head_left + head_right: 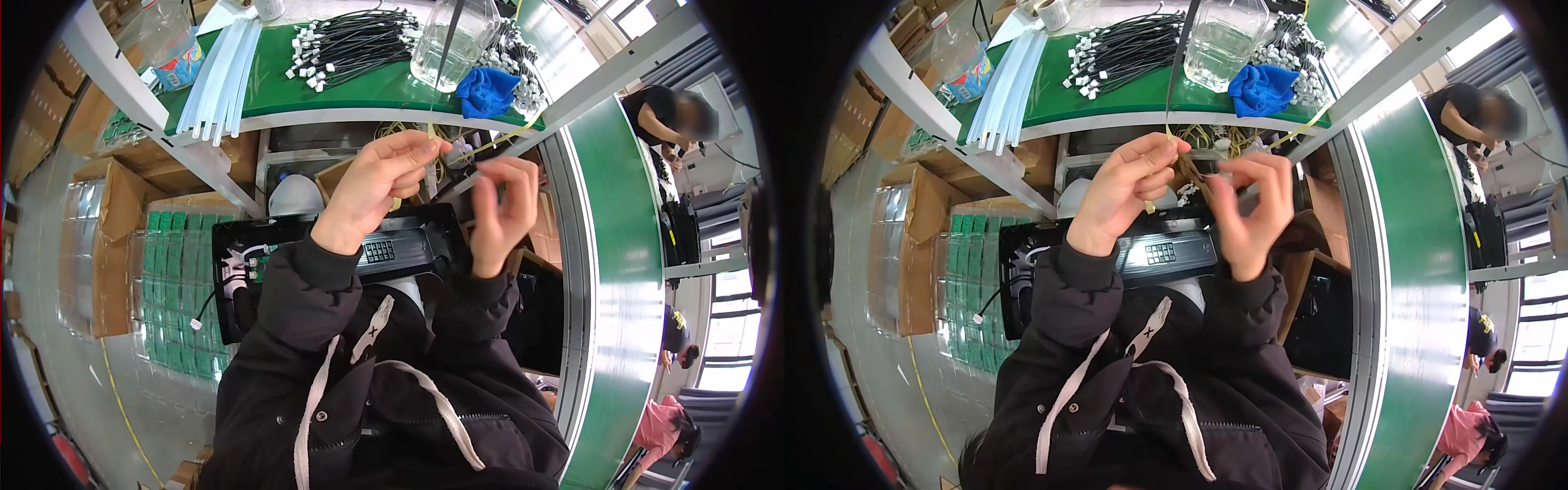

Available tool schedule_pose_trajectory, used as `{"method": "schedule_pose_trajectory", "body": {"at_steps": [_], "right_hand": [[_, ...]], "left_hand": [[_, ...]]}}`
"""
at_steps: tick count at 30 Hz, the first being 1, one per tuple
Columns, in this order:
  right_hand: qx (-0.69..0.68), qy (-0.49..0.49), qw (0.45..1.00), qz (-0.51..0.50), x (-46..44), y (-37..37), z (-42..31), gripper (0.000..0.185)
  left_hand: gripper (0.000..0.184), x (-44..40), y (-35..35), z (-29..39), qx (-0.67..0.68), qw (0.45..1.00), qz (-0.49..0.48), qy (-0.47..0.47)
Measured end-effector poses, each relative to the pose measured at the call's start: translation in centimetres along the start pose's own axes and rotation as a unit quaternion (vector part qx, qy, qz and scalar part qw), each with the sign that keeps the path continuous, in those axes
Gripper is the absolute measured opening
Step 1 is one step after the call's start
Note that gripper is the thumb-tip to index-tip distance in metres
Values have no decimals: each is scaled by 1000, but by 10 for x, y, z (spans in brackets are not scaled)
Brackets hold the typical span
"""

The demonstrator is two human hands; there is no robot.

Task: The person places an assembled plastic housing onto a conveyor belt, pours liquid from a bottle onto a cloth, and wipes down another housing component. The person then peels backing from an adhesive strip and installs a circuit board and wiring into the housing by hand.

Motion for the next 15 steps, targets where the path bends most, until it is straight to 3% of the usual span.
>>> {"method": "schedule_pose_trajectory", "body": {"at_steps": [2, 15], "right_hand": [[25, -28, 999, -9, -3, 14, -8, 23], [10, -12, 1000, -7, 2, 28, -10, 16]], "left_hand": [[22, 2, 6, -3, 6, 1000, 15, -6], [24, 11, 3, 4, -8, 1000, 19, 8]]}}
Point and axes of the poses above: each hand's wrist, its own x-axis away from the middle knuckle, its own y-axis out of the palm, z = x × y, the point moved 1 cm from there along -x, towards the middle knuckle, and after that the axes turned 6 degrees about x, right-handed, at the moved point
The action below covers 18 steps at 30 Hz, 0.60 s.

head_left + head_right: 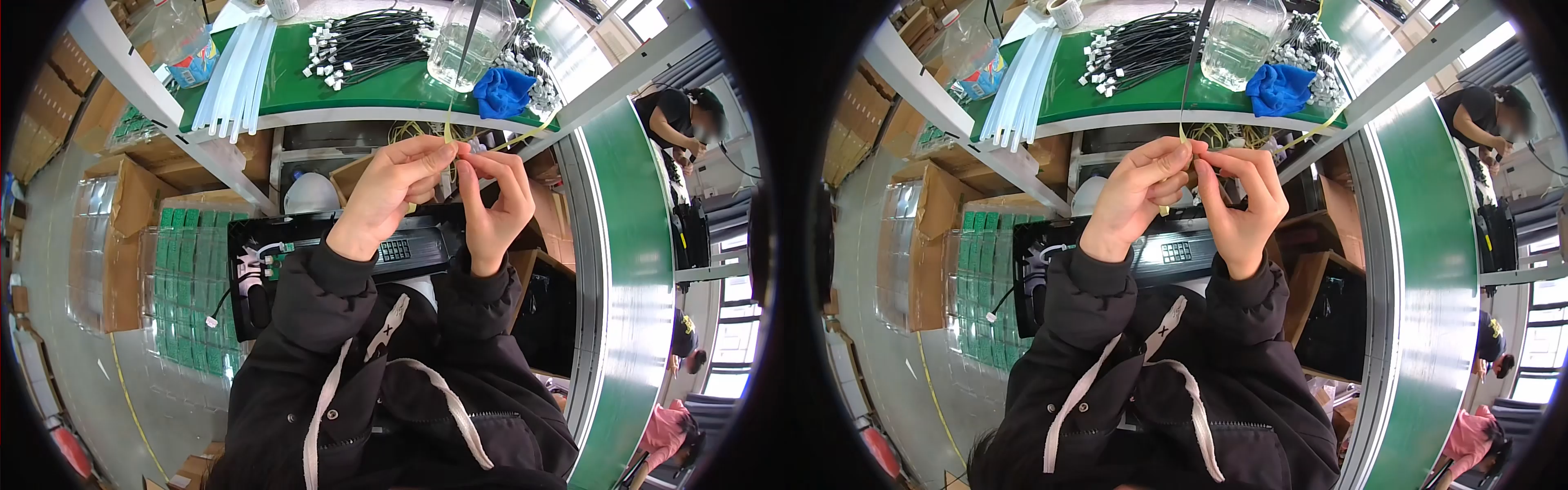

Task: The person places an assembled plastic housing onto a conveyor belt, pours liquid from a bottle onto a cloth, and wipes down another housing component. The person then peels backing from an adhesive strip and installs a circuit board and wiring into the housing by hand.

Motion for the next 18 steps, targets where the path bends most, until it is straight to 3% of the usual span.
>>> {"method": "schedule_pose_trajectory", "body": {"at_steps": [6, 10, 11, 13, 15, 16, 17, 18], "right_hand": [[53, -19, 998, 9, -1, 5, 0, 15], [-1, 24, 999, -42, -1, 8, 9, 9], [-110, 109, 986, -69, 0, 11, 14, 7], [-318, 272, 900, -119, 4, 20, 23, 3], [-346, 279, 886, -132, 6, 29, 28, 5], [-296, 296, 895, -155, 5, 32, 29, 7], [-244, 314, 900, -177, 6, 34, 29, 9], [-330, 327, 871, -162, 10, 42, 32, 11]], "left_hand": [[22, 2, 4, -1, -44, 998, 24, 30], [13, -4, 1, -14, -159, 967, 103, 172], [11, -5, -1, -16, -221, 943, 126, 213], [8, -3, -2, -20, -295, 899, 168, 278], [7, -1, 0, -22, -318, 863, 208, 331], [8, 1, -2, -21, -319, 854, 206, 355], [9, 4, 2, -19, -350, 831, 161, 402], [10, 9, 13, -11, -380, 802, 114, 446]]}}
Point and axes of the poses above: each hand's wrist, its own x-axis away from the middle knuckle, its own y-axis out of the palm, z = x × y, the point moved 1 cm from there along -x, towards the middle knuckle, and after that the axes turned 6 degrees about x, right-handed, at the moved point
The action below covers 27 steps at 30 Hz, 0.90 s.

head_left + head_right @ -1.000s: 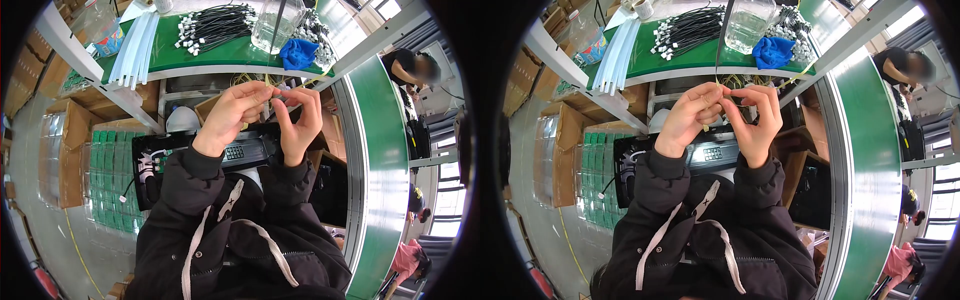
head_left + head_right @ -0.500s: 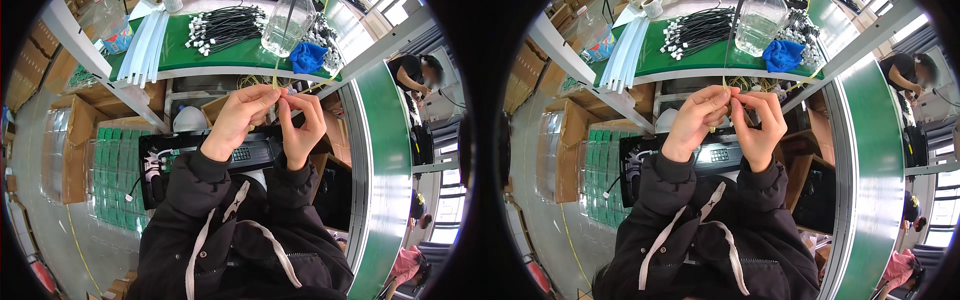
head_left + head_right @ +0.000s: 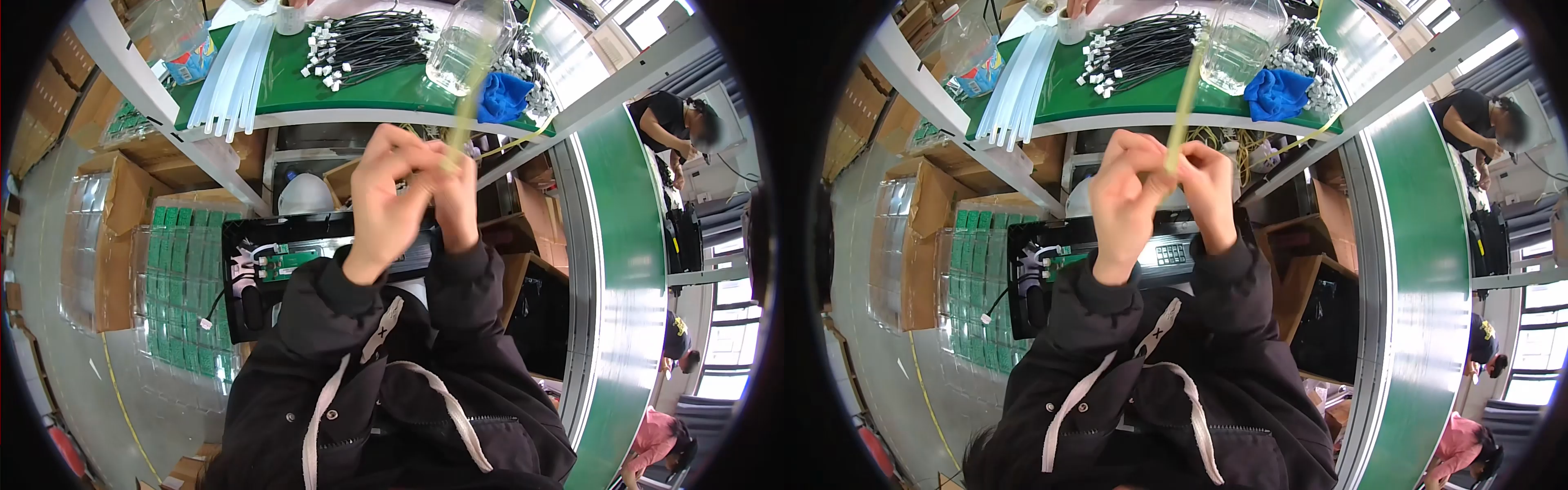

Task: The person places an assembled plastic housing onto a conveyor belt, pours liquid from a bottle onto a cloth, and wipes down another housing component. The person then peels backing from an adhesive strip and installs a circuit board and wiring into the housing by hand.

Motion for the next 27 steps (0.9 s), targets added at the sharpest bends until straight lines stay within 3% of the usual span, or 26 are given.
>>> {"method": "schedule_pose_trajectory", "body": {"at_steps": [1, 3, 5, 6, 8, 9, 10, 11, 12, 15, 19, 21, 23, 25, 27], "right_hand": [[-94, 2, 995, -12, -2, 2, 17, 13], [-135, 70, 988, -31, -8, -10, 50, 14], [-122, 31, 992, 24, -1, -4, 35, 13], [-136, -52, 989, -9, 2, -6, 32, 11], [-140, -102, 982, -78, 3, -10, 35, 27], [-135, -112, 979, -101, 5, -7, 32, 36], [-133, -108, 979, -111, 7, -4, 31, 41], [-129, -102, 979, -123, 9, -1, 32, 46], [-125, -98, 978, -139, 9, 2, 32, 51], [-115, -93, 977, -154, 14, 8, 34, 53], [-60, -106, 981, -149, 14, 5, 32, 40], [-15, -54, 998, -15, 14, 0, 29, 17], [49, -88, 995, -1, 15, 2, 26, 12], [41, -82, 992, -89, 30, 24, 19, 10], [47, -93, 988, -115, 38, 47, 13, 13]], "left_hand": [[11, -4, -1, 14, -9, 997, -35, 67], [20, -9, -11, 23, -39, 999, -14, 22], [26, -17, -35, 18, -109, 989, 67, -68], [29, -13, -45, 10, -136, 982, 92, -93], [27, 5, -58, -10, -177, 972, 115, -102], [31, 13, -59, -11, -129, 979, 48, -152], [30, 22, -58, -10, 11, 968, 5, -250], [29, 30, -56, -6, 151, 927, -33, -341], [21, 32, -56, -2, 197, 900, -55, -386], [17, 30, -63, 6, 187, 889, -111, -402], [8, 34, -74, 19, 162, 921, -86, -343], [7, 38, -81, 26, 98, 949, -31, -298], [8, 42, -93, 32, 18, 967, 10, -253], [9, 47, -96, 36, -10, 968, 35, -250], [9, 52, -102, 35, -42, 968, 37, -243]]}}
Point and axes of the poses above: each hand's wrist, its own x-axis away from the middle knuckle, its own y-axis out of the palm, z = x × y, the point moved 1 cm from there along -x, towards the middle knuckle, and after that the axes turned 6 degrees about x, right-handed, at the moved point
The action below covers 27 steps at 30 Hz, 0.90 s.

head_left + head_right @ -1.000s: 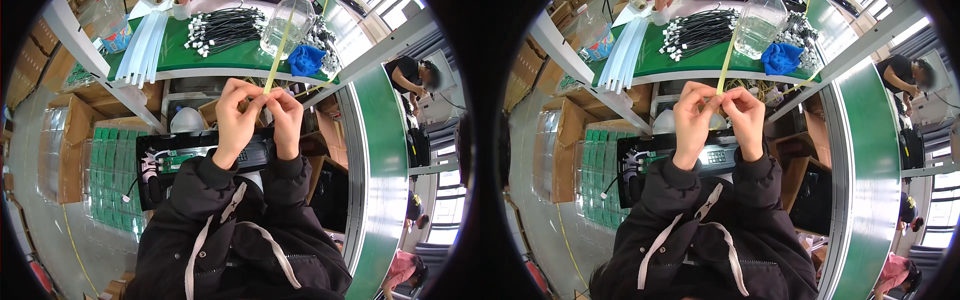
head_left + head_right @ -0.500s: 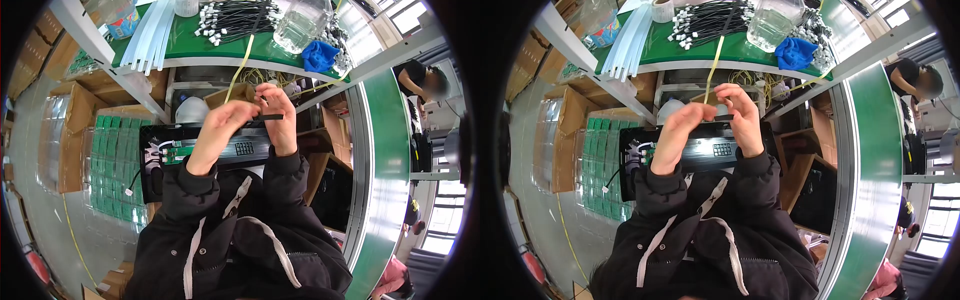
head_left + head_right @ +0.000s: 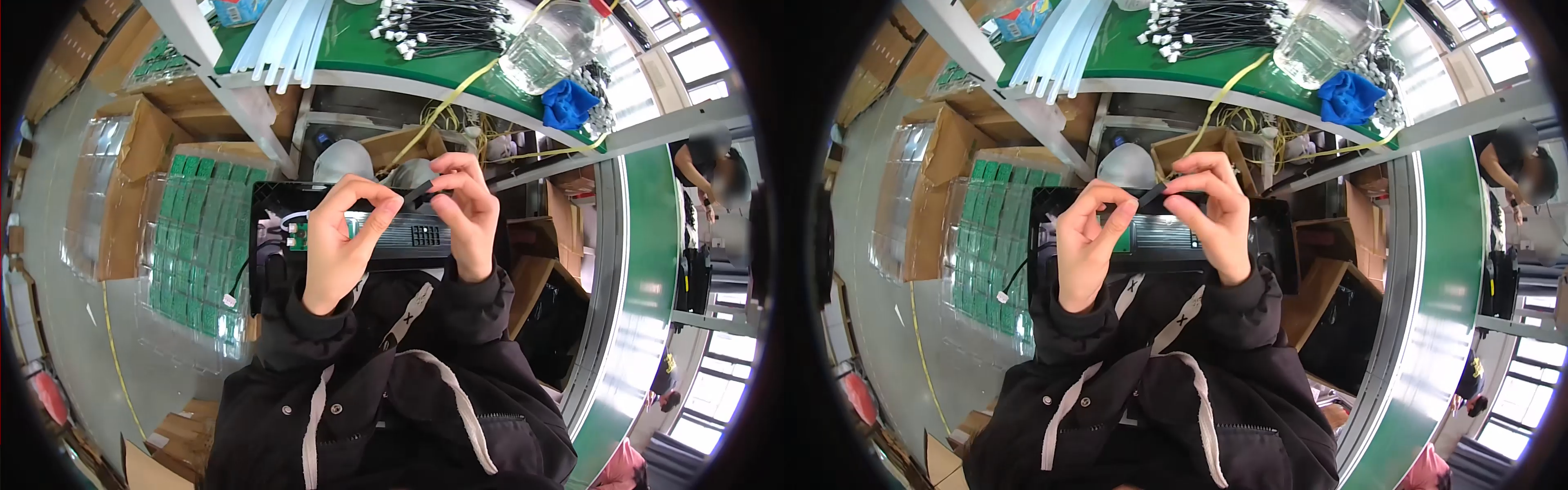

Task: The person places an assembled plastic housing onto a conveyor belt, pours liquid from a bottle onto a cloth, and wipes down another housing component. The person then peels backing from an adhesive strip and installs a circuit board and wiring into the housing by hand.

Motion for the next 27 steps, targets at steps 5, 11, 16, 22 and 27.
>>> {"method": "schedule_pose_trajectory", "body": {"at_steps": [5, 11, 16, 22, 27], "right_hand": [[24, -29, 999, 20, -1, 22, 3, 10], [-35, -31, 998, 44, 5, 40, 13, 4], [-58, -2, 996, -63, 8, 53, 30, 12], [300, -235, 885, -268, 36, 104, 81, 44], [425, -309, 795, -303, 44, 124, 106, 50]], "left_hand": [[7, 11, -15, -8, -22, 999, 21, 19], [42, 27, -33, -16, 50, 994, 59, -74], [56, 58, -75, -46, -461, 880, 114, 9], [61, 102, -94, -113, -529, 843, 95, -26], [62, 102, -97, -119, -551, 828, 79, -64]]}}
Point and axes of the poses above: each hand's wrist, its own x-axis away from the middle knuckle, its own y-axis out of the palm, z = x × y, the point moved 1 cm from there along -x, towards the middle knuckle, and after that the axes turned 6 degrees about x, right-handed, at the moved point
